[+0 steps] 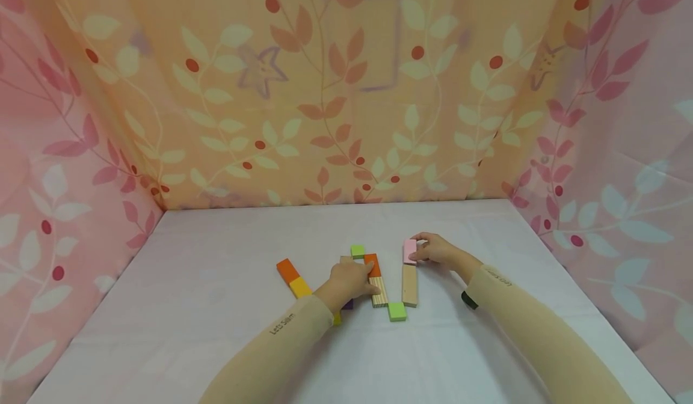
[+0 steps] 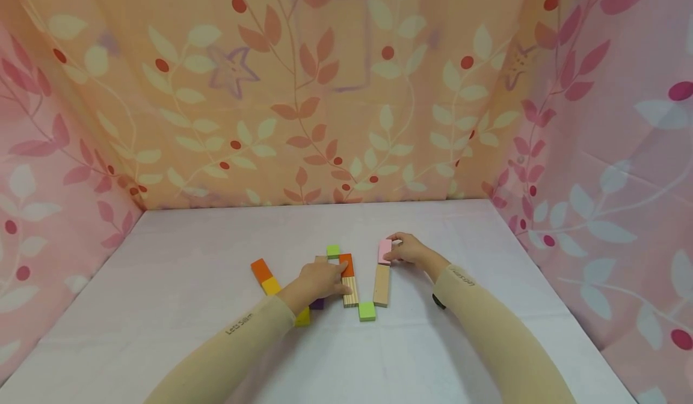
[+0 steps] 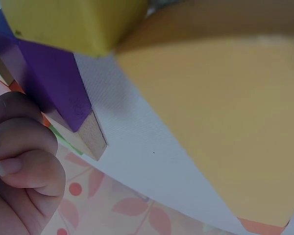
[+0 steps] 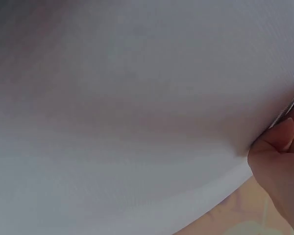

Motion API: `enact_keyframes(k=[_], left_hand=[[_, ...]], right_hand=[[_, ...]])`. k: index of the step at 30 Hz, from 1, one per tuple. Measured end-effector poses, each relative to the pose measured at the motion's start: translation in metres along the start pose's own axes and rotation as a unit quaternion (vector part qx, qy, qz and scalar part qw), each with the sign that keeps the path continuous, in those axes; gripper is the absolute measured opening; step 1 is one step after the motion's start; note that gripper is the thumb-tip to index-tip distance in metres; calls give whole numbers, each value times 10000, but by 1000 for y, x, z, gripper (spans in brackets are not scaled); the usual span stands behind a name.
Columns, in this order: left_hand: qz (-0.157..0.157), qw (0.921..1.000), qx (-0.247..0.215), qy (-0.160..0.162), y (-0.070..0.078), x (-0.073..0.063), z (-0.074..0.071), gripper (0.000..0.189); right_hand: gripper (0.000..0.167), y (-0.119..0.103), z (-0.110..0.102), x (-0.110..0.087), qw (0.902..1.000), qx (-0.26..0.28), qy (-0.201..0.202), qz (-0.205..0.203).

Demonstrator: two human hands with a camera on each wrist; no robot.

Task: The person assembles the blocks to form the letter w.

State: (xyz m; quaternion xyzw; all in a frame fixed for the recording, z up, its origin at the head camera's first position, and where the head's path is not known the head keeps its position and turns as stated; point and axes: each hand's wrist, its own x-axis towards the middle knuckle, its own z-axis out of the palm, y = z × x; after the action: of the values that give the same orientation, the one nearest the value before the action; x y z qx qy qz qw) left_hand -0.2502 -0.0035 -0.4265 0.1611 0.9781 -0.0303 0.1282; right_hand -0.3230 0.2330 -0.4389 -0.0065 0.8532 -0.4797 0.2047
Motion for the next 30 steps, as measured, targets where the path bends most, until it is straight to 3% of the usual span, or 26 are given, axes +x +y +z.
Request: enact_keyframes(k=[5, 10, 20, 26, 30], left_hand=[[17, 10000, 47, -29, -1, 3, 0, 75], [61, 9999, 47, -64, -2, 5, -3, 73], [253, 9996, -81, -18, -3, 4, -7, 70], [274, 9996, -47, -74, -3, 6, -9, 72], [349, 9992, -153, 86, -3, 4, -9, 75]], right_hand=[[57, 0, 0, 0, 9993, -386, -18, 19], [59, 0, 0, 4, 9987, -468, -158, 137], [66, -1, 0, 7, 9970, -737, -250, -15], [77, -3, -2, 8, 9981, -589, -148, -74], [73, -2, -4, 1, 9984, -559, -24, -103]])
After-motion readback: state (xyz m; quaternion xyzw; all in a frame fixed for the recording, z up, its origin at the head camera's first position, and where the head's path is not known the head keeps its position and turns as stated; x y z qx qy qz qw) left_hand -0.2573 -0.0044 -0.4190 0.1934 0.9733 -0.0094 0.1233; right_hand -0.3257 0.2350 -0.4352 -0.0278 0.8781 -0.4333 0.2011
